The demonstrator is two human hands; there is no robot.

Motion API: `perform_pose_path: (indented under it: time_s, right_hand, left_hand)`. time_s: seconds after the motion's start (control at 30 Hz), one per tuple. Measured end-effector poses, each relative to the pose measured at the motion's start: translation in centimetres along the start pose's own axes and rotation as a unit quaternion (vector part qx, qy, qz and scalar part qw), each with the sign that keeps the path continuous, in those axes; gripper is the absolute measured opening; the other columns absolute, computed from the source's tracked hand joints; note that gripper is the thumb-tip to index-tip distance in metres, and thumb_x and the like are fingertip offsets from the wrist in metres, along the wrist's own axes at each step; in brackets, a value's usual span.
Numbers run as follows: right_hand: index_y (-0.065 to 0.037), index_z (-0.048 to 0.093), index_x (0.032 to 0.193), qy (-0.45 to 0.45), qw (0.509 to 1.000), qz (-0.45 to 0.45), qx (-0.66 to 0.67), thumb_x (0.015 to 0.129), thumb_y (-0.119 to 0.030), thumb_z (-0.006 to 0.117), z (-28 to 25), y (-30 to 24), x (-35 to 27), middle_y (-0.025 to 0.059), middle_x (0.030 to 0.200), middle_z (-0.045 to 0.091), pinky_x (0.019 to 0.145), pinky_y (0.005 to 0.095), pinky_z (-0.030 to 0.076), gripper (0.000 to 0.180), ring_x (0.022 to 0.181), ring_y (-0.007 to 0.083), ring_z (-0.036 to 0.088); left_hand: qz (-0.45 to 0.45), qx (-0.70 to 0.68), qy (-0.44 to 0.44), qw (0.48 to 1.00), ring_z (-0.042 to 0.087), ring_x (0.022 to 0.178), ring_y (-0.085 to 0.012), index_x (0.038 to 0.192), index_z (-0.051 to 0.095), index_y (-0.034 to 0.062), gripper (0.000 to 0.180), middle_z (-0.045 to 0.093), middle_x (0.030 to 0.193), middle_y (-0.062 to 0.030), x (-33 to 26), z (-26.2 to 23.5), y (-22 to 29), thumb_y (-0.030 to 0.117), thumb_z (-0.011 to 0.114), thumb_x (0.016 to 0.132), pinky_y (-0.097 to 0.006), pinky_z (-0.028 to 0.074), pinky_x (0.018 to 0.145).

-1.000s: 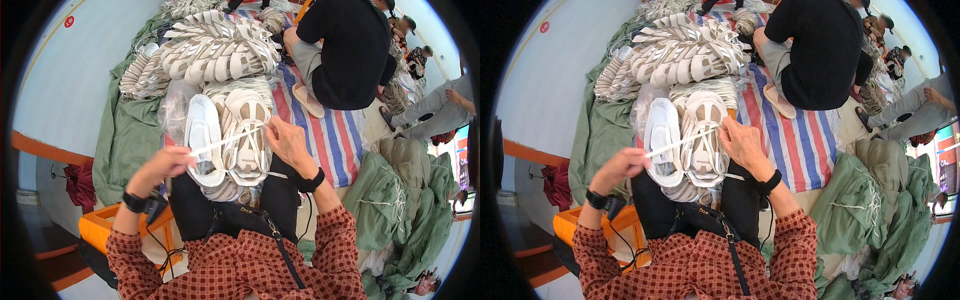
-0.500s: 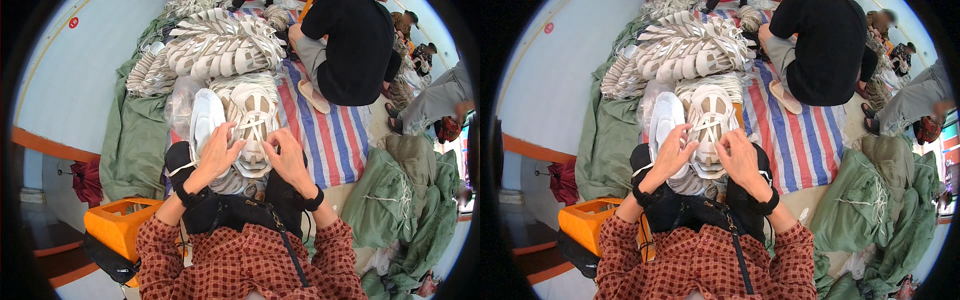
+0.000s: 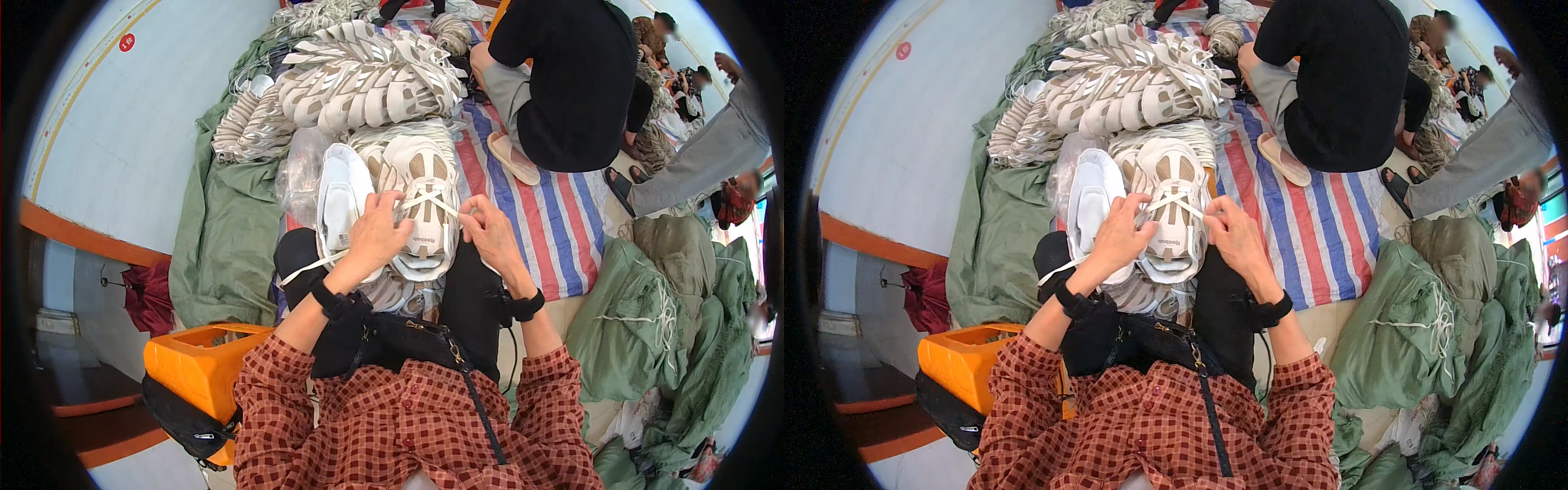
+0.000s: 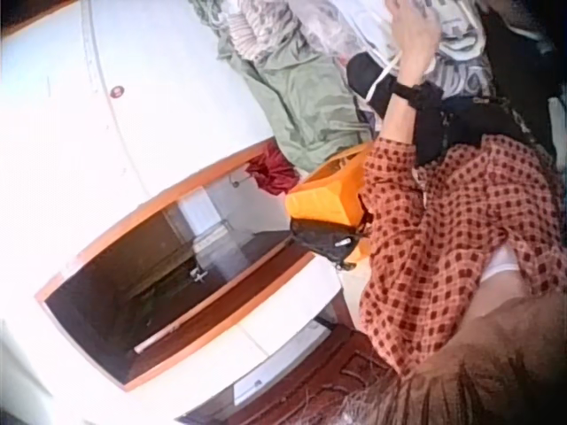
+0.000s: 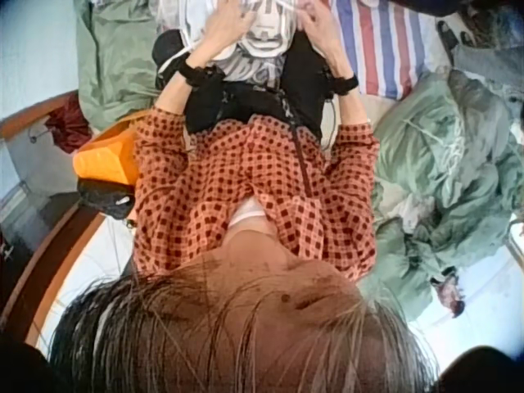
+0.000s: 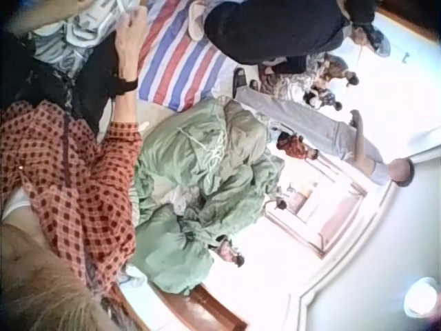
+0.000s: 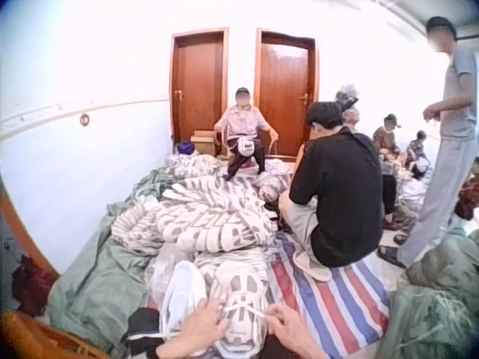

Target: The recorder is lacing and assembling sneaker components while sitting on the floor with many other workers.

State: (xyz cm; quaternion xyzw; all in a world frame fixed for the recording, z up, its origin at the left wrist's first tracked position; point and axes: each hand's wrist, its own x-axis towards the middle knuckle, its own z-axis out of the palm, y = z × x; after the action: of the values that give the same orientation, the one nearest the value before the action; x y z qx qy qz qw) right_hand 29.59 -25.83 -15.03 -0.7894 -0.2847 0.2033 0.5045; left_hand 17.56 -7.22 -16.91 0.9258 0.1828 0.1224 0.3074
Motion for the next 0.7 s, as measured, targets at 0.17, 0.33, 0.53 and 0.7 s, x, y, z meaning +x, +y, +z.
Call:
perform_pose_path:
  time_s: [0.17, 0.33, 0.53, 0.7]
  right_hand:
    - [-0.005, 0.058, 0.108, -0.072, 0.99, 0.004, 0.124, 0.091, -0.012, 0.057, -2.3, 1.8, -0.6, 0.0005, 0.061, 0.057, 0.05, 0.0241, 0.039, 0.018, 0.053, 0.0067, 0.05]
    - [-0.001, 0.058, 0.112, -0.03, 0.935, 0.014, 0.353, 0.092, -0.007, 0.056, -9.1, 5.6, -4.7, -0.0036, 0.06, 0.049, 0.046, 0.0178, 0.036, 0.021, 0.046, 0.0029, 0.039]
    - [-0.003, 0.054, 0.118, 0.234, 0.652, 0.012, 0.721, 0.09, 0.001, 0.054, -20.8, 19.9, -9.8, 0.0034, 0.085, 0.056, 0.053, 0.0173, 0.042, 0.028, 0.061, 0.007, 0.049]
    - [-0.006, 0.041, 0.139, 0.327, 0.935, -0.008, 0.136, 0.092, 0.002, 0.049, -25.8, 28.5, -19.3, 0.0018, 0.103, 0.058, 0.065, 0.0213, 0.047, 0.048, 0.08, 0.0092, 0.054]
  left_hand:
    - [-0.096, -0.219, -0.18, 0.954, 0.061, 0.074, -0.018, 0.115, 0.056, 0.0019, 0.04, 0.065, 0.088, -0.0099, -0.1, -3.6, -5.0, 0.027, 0.064, 0.085, -0.03, 0.049, 0.07]
    - [-0.155, -0.475, -0.197, 0.843, 0.035, 0.051, -0.0002, 0.113, 0.058, 0.0023, 0.026, 0.055, 0.068, 0.0034, -1.5, -16.2, -6.4, 0.015, 0.057, 0.09, -0.017, 0.026, 0.045]
    - [-0.062, -0.752, 0.134, 0.642, 0.035, 0.048, -0.0004, 0.115, 0.053, 0.0008, 0.023, 0.046, 0.068, 0.005, -4.4, -26.2, -16.8, 0.003, 0.05, 0.092, -0.017, 0.029, 0.044]
    - [-0.183, -0.368, 0.065, 0.909, 0.036, 0.051, -0.0001, 0.107, 0.063, 0.0064, 0.021, 0.061, 0.079, 0.0057, -7.3, -28.0, -16.1, 0.008, 0.055, 0.088, -0.019, 0.031, 0.046]
